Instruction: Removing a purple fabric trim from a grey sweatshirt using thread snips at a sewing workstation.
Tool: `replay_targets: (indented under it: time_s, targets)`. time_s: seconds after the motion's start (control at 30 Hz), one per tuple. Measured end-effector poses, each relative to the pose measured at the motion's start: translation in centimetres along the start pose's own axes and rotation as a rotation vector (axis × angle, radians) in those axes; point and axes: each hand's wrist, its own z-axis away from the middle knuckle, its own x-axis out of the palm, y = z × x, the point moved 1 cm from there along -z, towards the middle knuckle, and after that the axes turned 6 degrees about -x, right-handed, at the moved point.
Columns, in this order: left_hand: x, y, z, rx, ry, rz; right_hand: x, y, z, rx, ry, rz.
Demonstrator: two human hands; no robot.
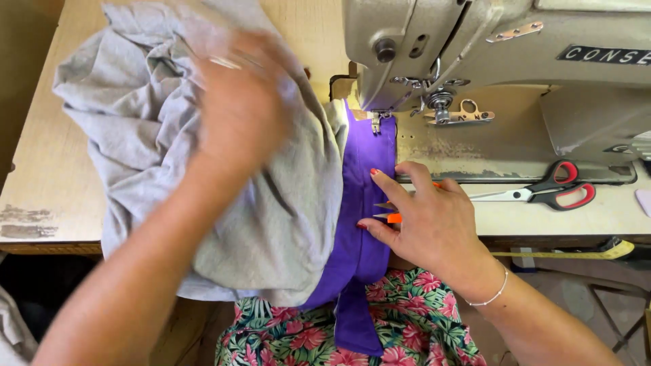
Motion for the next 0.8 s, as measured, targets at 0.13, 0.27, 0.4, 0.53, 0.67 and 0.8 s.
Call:
replay_targets:
  time_s: [0.13,0.27,0.4,0.53,0.67,0.8]
  targets:
    - [-1.7,7.8,2.6,0.367,-0.078,0.691,1.4,1.7,-1.1,0.158,-0.1,-0.232]
    - [-0.3,7.3,4.3,0.351,-0.031,0.624,3.7,3.2,-2.1,0.256,0.016,-0.277]
    - [-1.8,6.4,4.6,0.43,-0.087,0.591,3.6,1.5,-2.6,0.194,0.012,-0.127]
    - [-0.7,5.8,3.9,0.372,-0.053,0.562,4.8,1.4,-2.4,0.161,0.068,-0.077]
    - [-1.1,5.3,3.5,0.369,-0.06,0.569,4.4,1.8,-2.4,0.17,0.018,-0.233]
    - [-3.6,5.2,5.4,0.424,-0.13,0.552,4.2,0.2,-0.3,0.136,-0.018,-0.297]
